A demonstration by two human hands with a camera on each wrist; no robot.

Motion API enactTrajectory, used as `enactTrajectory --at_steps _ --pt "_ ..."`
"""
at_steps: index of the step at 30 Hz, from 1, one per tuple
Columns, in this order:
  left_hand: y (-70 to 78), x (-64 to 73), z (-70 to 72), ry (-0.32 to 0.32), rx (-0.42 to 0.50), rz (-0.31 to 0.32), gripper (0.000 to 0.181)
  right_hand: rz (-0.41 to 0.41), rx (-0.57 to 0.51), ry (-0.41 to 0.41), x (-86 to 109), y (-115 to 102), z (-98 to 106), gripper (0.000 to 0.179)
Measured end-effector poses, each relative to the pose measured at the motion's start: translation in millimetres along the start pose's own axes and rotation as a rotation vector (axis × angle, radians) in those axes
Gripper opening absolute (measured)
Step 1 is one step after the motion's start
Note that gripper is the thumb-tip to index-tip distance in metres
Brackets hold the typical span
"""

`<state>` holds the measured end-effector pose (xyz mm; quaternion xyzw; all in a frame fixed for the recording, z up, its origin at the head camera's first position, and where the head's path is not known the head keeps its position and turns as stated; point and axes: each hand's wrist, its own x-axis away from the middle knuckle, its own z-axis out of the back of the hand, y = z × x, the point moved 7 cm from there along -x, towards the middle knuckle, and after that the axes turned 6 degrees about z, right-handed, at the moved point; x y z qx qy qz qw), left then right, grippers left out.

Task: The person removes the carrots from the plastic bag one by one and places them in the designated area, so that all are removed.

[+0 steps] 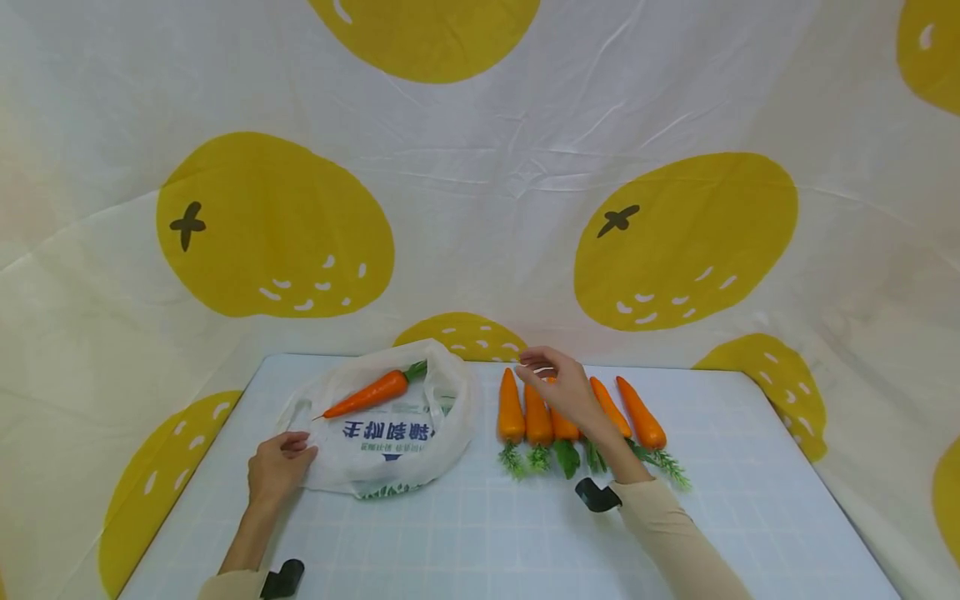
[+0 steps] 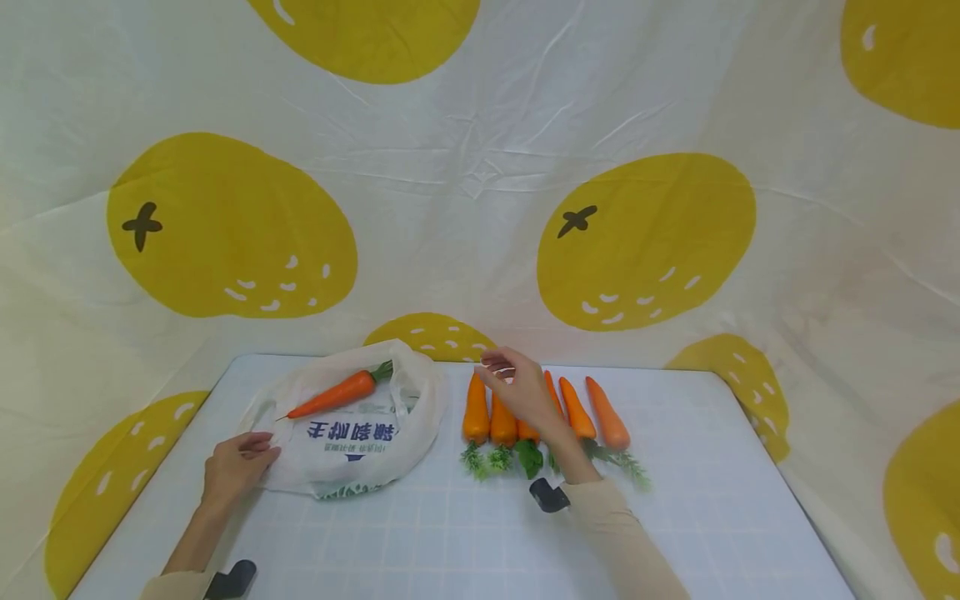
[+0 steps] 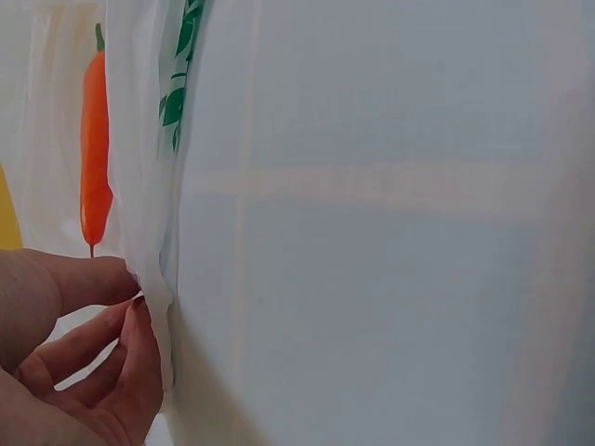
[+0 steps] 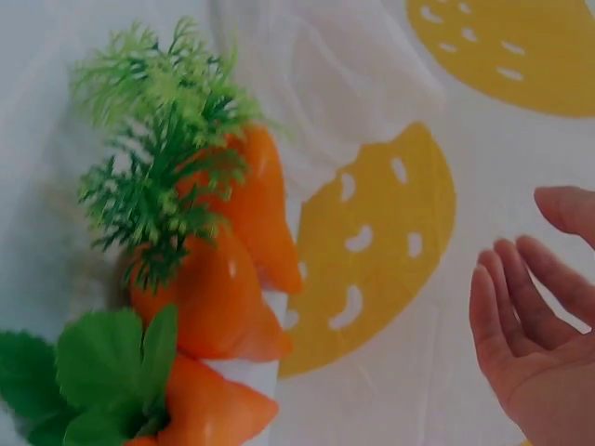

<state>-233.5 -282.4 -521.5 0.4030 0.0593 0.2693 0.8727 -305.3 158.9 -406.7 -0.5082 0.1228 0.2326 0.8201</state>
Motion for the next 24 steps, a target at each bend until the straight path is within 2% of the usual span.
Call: enactTrajectory --at_steps 8,18,24 --pt "5.3 3.0 0.8 -0.001 0.002 -0.011 0.03 0.068 -0.065 -0.028 -15.0 -22 -40 0.032" --pt "4.5 2.0 1.5 0.006 0.001 0.017 0.031 0.176 0.006 -0.106 -35.3 -45 -86 0.034" --pt "3.7 2.1 0.3 0.006 0.0 0.026 0.031 0.192 -0.001 -0.164 -43.6 -54 -113 0.036"
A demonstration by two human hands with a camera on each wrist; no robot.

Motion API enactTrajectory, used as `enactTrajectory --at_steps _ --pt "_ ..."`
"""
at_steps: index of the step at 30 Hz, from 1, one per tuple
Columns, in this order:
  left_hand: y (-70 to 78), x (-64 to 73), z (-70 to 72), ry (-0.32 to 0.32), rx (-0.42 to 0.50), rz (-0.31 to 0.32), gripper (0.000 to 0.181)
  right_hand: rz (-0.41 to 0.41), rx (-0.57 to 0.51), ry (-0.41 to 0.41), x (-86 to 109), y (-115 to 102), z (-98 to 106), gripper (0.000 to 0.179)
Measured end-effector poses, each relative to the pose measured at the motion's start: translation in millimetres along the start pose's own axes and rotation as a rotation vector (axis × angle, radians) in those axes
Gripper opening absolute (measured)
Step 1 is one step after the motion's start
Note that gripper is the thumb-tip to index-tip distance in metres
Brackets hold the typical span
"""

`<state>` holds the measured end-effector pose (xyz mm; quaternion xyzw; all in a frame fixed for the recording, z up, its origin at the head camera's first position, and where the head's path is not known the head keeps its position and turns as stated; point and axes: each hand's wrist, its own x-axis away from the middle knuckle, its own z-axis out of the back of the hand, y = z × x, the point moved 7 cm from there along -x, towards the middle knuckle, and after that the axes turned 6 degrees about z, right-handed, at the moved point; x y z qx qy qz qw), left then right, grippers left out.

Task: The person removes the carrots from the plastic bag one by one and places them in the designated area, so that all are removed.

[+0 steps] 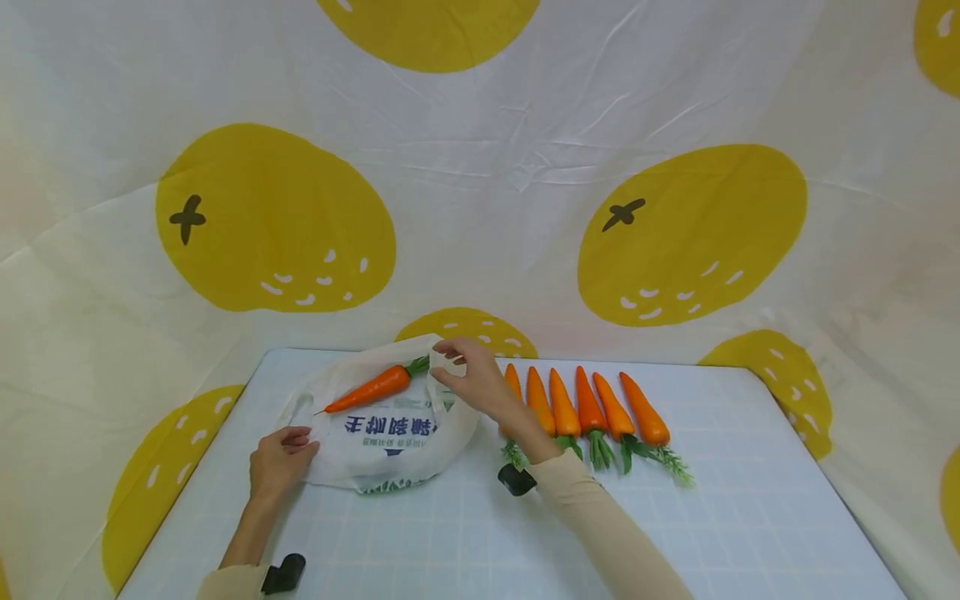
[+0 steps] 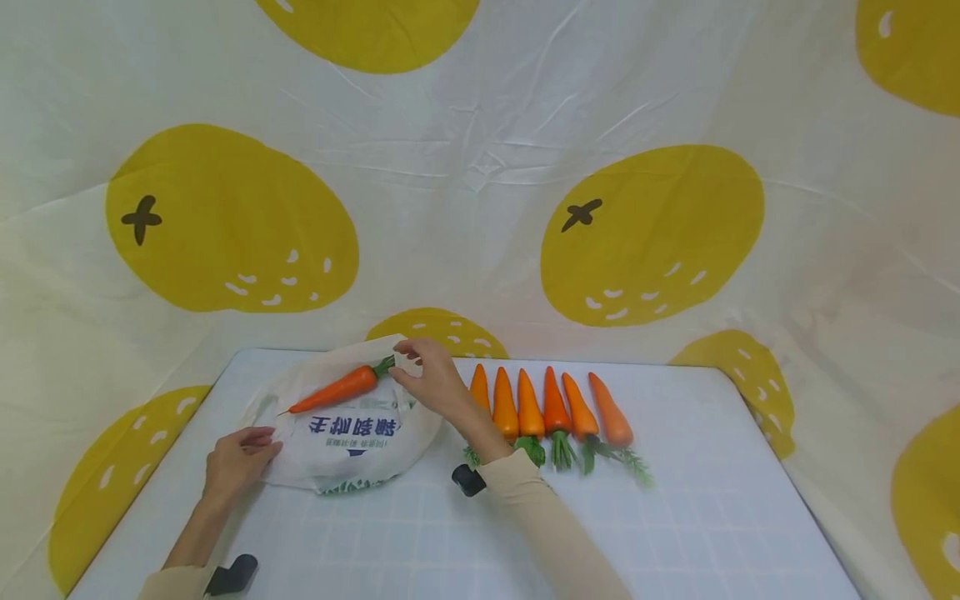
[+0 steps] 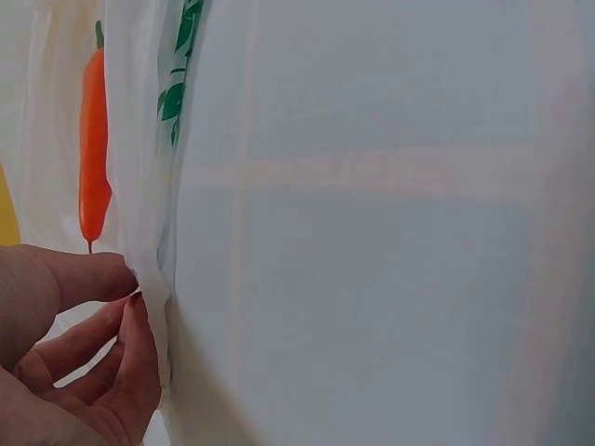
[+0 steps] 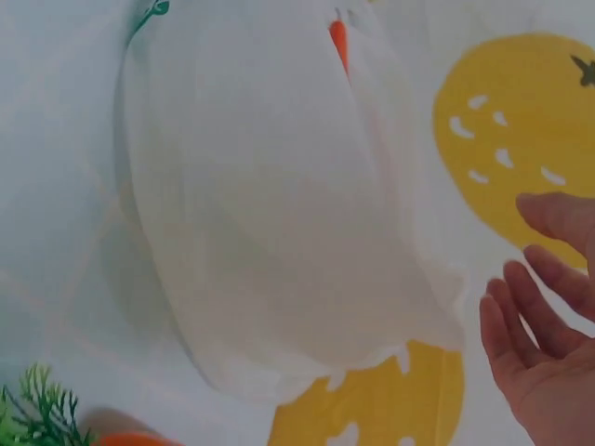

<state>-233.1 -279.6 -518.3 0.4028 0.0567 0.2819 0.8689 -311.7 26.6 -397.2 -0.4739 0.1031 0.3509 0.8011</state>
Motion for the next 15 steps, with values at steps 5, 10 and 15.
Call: enactTrajectory --at_steps 5,10,15 --pt "-1.1 -0.6 -1.1 -0.001 -0.003 0.011 0.031 -0.028 0.038 -0.06 -9.8 -2 -21 0.038" --pt "-1.6 -0.2 0.0 -0.004 -0.001 0.014 0.031 -0.063 0.108 -0.108 -15.8 -2 -40 0.037" --pt "-3.1 -0.9 -0.7 -0.011 -0.003 0.016 0.031 -0.063 0.167 -0.151 -20.2 -4 -61 0.039"
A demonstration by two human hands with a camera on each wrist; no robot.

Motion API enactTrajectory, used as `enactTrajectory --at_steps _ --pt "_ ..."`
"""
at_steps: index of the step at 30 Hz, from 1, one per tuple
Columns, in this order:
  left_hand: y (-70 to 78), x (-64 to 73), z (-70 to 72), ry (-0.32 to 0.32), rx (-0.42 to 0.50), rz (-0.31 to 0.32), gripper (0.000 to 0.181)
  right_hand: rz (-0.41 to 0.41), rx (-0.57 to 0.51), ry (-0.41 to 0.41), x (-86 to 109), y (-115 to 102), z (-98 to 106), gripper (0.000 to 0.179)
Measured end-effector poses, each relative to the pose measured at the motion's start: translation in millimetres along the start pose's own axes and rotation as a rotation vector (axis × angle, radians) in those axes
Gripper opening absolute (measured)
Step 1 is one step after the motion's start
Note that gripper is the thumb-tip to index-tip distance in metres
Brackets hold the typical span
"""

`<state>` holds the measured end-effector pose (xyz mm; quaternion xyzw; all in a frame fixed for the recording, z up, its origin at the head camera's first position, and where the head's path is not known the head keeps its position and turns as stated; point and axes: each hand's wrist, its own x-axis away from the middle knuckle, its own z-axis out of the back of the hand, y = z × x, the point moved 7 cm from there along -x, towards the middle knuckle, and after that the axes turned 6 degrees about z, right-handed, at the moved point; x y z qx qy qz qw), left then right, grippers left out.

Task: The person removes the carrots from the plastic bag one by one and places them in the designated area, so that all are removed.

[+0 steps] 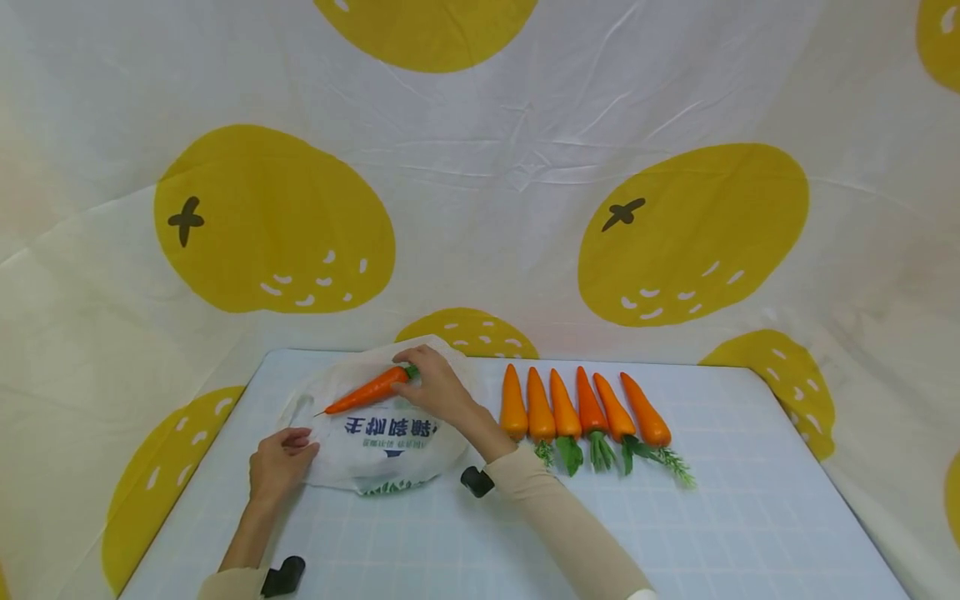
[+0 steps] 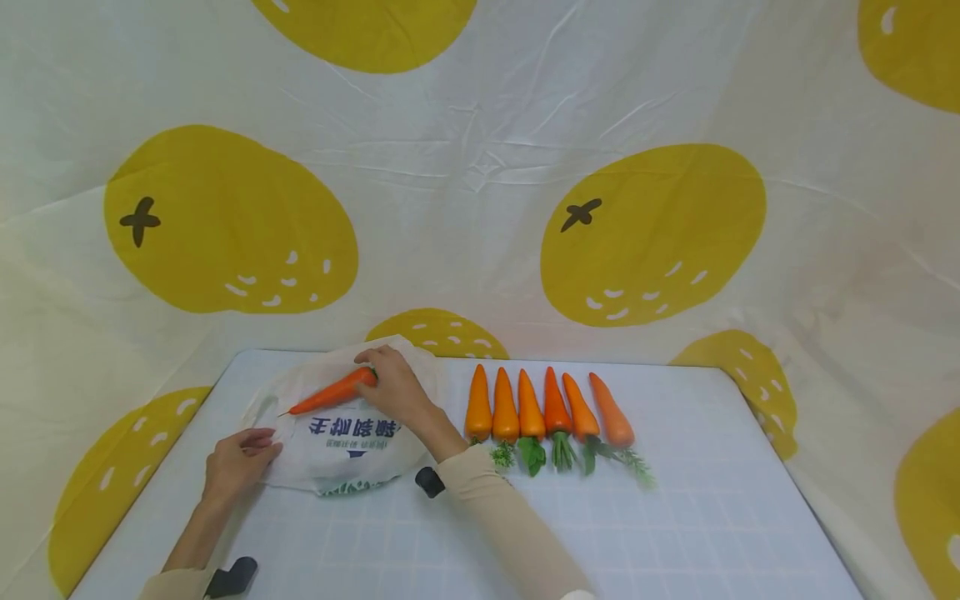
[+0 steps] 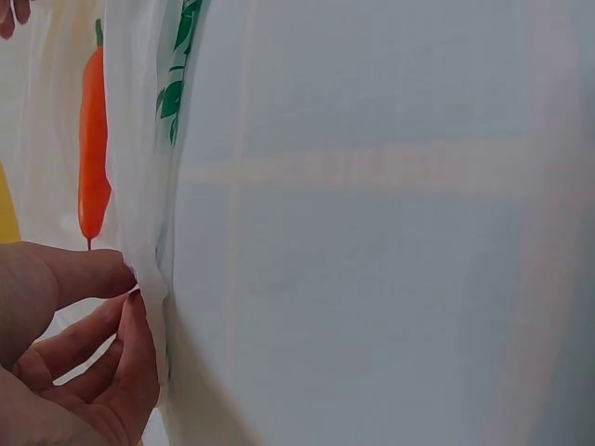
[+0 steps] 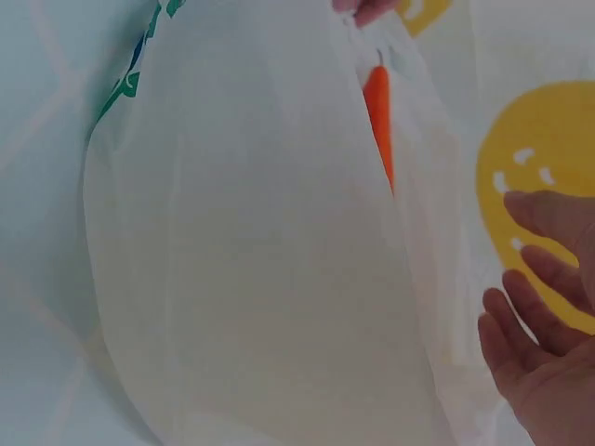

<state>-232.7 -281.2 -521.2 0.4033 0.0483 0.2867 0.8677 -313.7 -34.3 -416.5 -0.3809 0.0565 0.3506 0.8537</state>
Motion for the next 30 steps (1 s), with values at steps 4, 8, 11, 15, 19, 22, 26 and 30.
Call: enactTrajectory --at_steps 4,8,11,15,19,22,26,30 --pt "-1.0 -1.0 -1.8 0.002 -0.001 0.003 0.031 -0.01 0.058 -0.048 -5.8 -2 -15 0.04" --pt "0.8 -0.6 -3.0 0.003 0.005 0.002 0.031 -0.011 0.101 -0.099 -10.0 -4 -27 0.042" --pt "2.5 0.6 -3.3 -0.002 0.003 0.004 0.031 0.013 0.143 -0.127 -12.3 -7 -35 0.041" --pt "5.1 1.3 -2.7 -0.011 -0.001 -0.01 0.032 0.039 0.227 -0.148 -16.4 -6 -46 0.041" --pt "4.9 0.6 -1.2 -0.009 -0.008 -0.015 0.03 0.055 0.31 -0.168 -21.5 -4 -58 0.041" --pt "2.9 -0.7 -1.1 -0.01 -0.008 -0.007 0.031 0.055 0.355 -0.191 -23.1 0 -67 0.041" --pt "-0.2 -2.5 -2.0 -0.017 -0.01 0.001 0.032 0.063 0.4 -0.22 -23.3 1 -74 0.041" --pt "-3.9 -4.6 -2.6 -0.015 -0.016 0.005 0.032 0.106 0.467 -0.213 -25.0 -4 -78 0.038"
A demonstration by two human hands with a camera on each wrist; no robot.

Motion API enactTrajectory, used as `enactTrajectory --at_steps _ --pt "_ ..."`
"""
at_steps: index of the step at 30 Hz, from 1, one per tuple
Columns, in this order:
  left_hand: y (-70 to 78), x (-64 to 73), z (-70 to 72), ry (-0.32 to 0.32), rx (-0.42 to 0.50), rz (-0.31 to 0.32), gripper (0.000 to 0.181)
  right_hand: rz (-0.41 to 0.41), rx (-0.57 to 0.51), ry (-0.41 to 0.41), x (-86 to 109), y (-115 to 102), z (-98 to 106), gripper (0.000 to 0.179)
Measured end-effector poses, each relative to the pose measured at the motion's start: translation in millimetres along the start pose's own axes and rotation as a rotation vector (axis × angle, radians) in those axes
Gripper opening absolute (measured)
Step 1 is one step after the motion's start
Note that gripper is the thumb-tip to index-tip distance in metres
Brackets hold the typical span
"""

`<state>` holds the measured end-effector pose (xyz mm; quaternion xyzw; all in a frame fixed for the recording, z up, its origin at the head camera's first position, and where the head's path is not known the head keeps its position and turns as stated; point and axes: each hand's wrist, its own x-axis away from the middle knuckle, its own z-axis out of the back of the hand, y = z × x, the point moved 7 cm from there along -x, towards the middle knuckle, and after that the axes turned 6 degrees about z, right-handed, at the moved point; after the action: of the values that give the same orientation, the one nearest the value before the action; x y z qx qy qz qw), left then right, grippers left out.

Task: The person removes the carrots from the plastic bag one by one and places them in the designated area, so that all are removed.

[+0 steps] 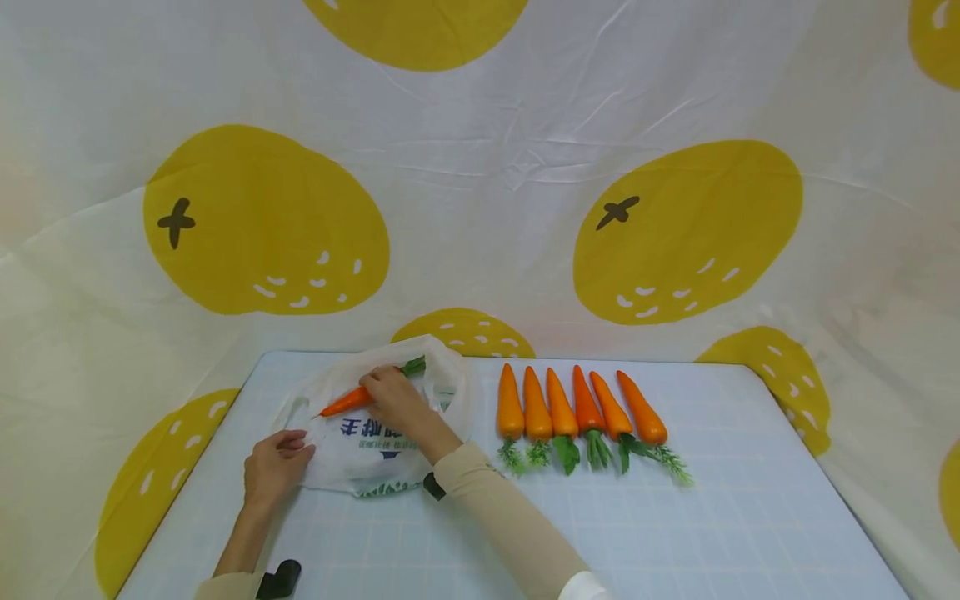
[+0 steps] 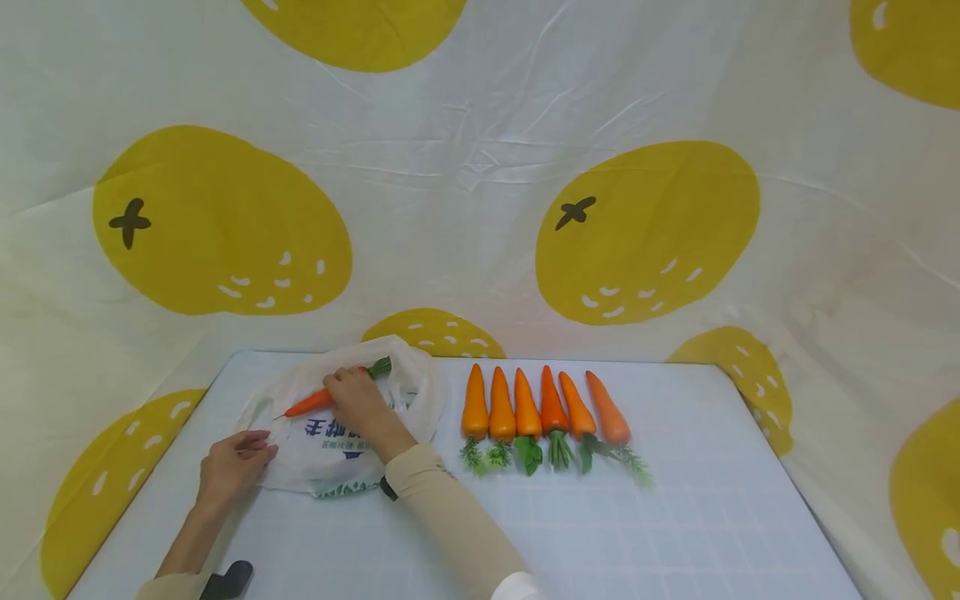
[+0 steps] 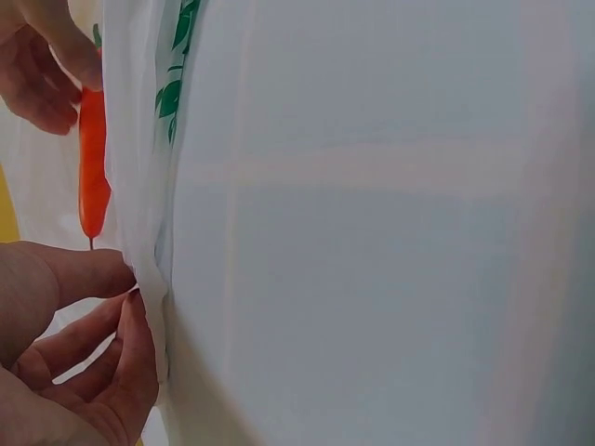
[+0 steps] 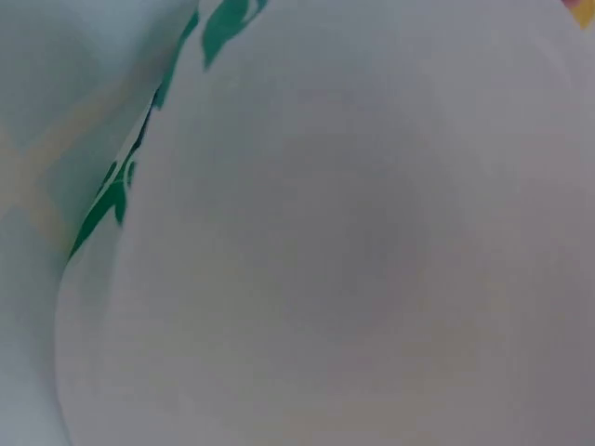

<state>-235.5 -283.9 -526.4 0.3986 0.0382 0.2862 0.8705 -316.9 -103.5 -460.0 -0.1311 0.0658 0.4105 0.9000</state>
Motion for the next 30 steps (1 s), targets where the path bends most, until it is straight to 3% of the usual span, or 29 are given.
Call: enactTrajectory --at_steps 7,16,30 --pt "-0.8 0.8 1.5 -0.021 0.012 0.007 0.033 0.029 0.189 0.006 -7.7 -7 -9 0.03" --pt "2.0 1.6 1.3 -0.014 0.012 -0.002 0.033 0.061 0.342 0.014 -11.1 -12 -12 0.023" --pt "6.4 6.4 3.8 0.005 0.013 -0.02 0.031 0.064 0.403 -0.049 -9.7 -14 -20 0.034"
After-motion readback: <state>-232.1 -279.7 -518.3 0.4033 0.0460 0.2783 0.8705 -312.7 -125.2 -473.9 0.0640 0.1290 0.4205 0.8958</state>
